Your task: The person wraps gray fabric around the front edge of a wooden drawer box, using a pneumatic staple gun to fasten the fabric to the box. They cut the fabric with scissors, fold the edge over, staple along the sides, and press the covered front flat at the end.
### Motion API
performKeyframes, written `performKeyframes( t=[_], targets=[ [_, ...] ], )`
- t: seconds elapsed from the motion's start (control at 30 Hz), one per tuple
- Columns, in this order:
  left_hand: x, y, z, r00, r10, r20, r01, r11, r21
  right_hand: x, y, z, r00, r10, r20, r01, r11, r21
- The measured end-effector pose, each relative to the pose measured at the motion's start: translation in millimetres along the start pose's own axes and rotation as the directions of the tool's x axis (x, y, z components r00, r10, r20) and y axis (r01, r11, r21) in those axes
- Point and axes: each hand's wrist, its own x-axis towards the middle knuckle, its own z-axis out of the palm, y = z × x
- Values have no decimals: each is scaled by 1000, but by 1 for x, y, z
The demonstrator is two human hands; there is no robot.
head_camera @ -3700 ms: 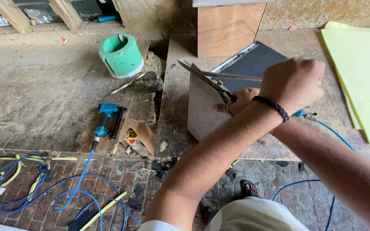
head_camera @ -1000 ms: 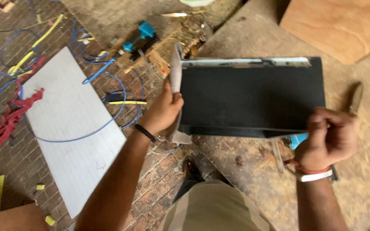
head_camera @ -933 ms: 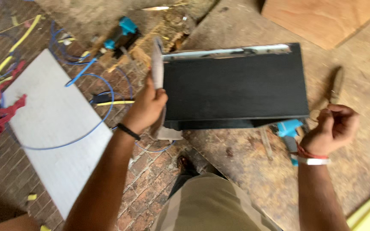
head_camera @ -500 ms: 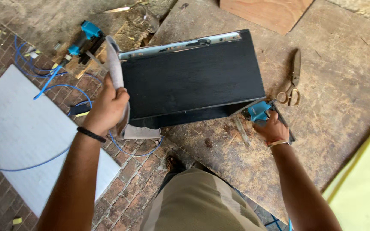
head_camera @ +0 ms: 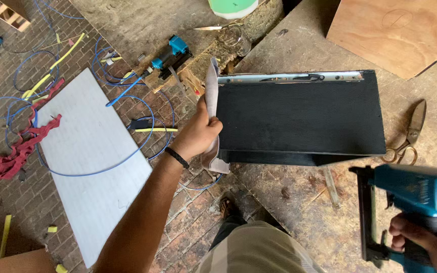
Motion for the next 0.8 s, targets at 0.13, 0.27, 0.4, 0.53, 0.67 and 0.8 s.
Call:
performKeyframes(
  t=[0.13, 0.27, 0.4, 0.53, 0.67, 0.8],
  targets=[
    [0, -3, 2, 999, 48, 7, -47, 996, -69, -1, -93, 75, 919, -255, 299, 30, 804, 593],
    [-4, -9, 4, 937, 342, -70, -343, 939, -7, 0, -179, 191, 906, -61, 419, -270, 679, 683],
    [-7, -10, 3, 985, 160, 67, -154, 984, -93, -14, -222, 233, 879, 42, 474, -354, 724, 592],
    [-7, -8, -2, 973, 201, 113, -187, 975, -119, -18, -242, 248, 865, 67, 498, -322, 834, 449],
    [-7, -5, -8, 962, 231, 146, -213, 969, -125, -18, -245, 255, 860, 162, 483, -369, 852, 370],
    [-5, 0, -12, 961, 208, 183, -182, 971, -153, -13, -237, 255, 859, 168, 483, -378, 845, 378]
  ],
)
